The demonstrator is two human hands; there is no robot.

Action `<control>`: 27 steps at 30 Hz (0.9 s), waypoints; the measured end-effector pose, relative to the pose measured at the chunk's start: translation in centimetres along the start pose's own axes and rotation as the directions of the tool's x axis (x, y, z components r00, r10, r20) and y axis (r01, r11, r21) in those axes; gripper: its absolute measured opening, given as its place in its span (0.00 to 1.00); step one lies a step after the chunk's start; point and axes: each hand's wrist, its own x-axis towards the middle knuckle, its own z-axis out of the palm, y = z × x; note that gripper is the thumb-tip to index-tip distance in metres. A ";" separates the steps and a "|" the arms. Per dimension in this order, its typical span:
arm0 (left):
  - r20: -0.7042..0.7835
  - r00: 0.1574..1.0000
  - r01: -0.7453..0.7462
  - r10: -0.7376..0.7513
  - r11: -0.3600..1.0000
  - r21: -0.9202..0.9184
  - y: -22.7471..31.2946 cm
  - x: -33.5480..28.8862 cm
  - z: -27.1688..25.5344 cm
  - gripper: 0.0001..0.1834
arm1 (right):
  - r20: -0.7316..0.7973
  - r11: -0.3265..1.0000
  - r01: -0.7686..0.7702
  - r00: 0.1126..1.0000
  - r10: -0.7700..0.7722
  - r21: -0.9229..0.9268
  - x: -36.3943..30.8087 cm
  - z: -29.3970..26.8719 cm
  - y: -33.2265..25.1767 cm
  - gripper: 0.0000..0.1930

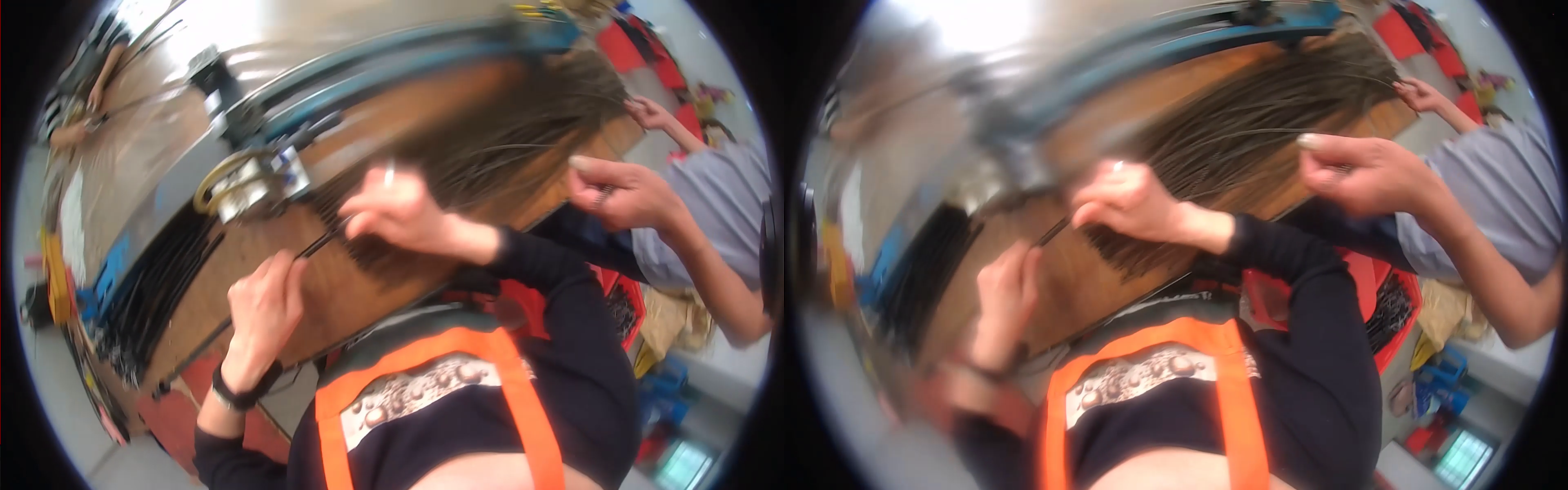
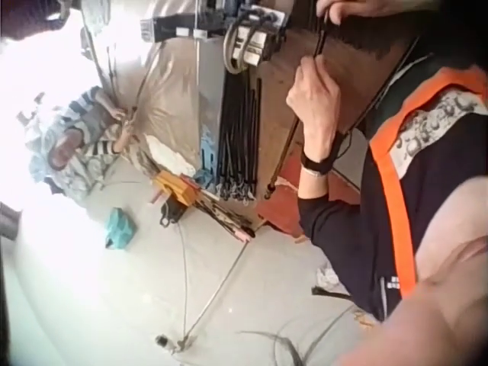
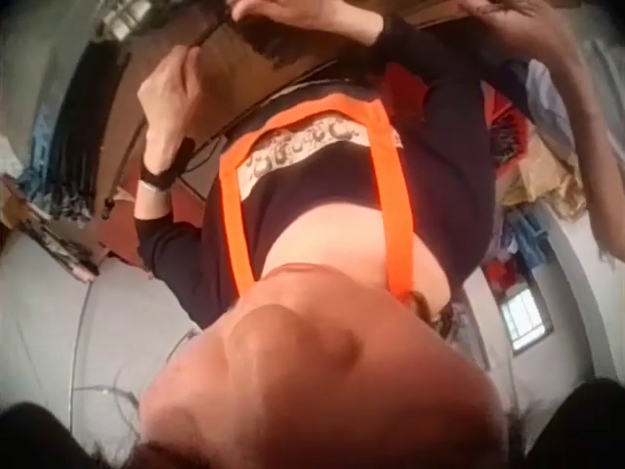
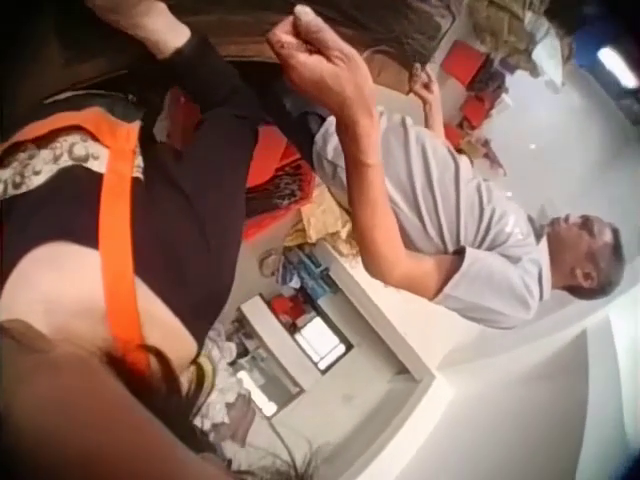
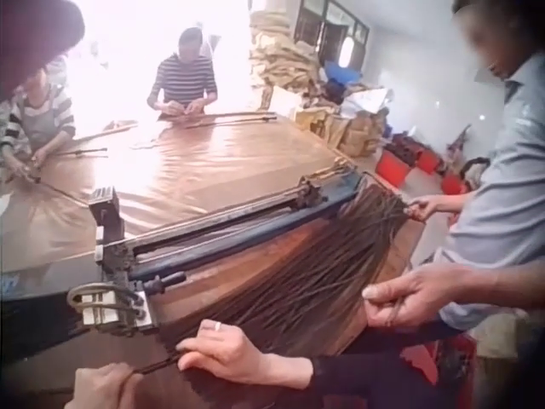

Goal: The recorder is loading thin metal rods into a specific alignment template on a workbench.

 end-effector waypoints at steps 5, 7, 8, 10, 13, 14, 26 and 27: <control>0.062 0.998 -0.014 0.010 0.998 0.065 1.8 1.6 -0.9 0.07 | -0.068 0.977 0.176 0.980 -0.185 -0.123 0.8 -1.9 0.6 0.15; 0.143 0.990 -0.001 -0.016 0.994 0.113 3.1 2.6 -1.8 0.08 | -0.011 0.879 0.369 0.921 -0.390 -0.301 1.6 -3.4 0.7 0.17; 0.181 0.983 0.005 -0.030 0.991 0.137 3.8 3.1 -2.3 0.09 | -0.009 0.871 0.373 0.918 -0.397 -0.318 1.6 -4.0 0.9 0.17; 0.237 0.972 -0.042 0.010 0.990 0.131 4.5 4.2 -3.7 0.09 | 0.149 0.858 0.447 0.894 -0.422 -0.252 1.3 -4.9 1.4 0.20; 0.355 0.933 -0.116 0.066 0.986 0.122 4.6 5.4 -4.4 0.11 | 0.267 0.856 0.469 0.872 -0.410 -0.218 1.0 -5.8 1.3 0.23; 0.370 0.928 -0.094 0.045 0.989 0.117 4.4 5.9 -4.3 0.11 | 0.305 0.865 0.456 0.871 -0.385 -0.209 0.9 -6.0 1.1 0.24; 0.342 0.938 -0.134 0.058 0.970 0.204 3.9 7.5 -3.3 0.10 | 0.210 0.900 0.237 0.963 -0.167 -0.367 0.6 -4.0 1.1 0.30; 0.361 0.931 -0.144 0.059 0.966 0.214 4.1 7.6 -3.4 0.10 | 0.300 0.831 0.329 0.931 -0.206 -0.449 0.7 -4.0 1.0 0.30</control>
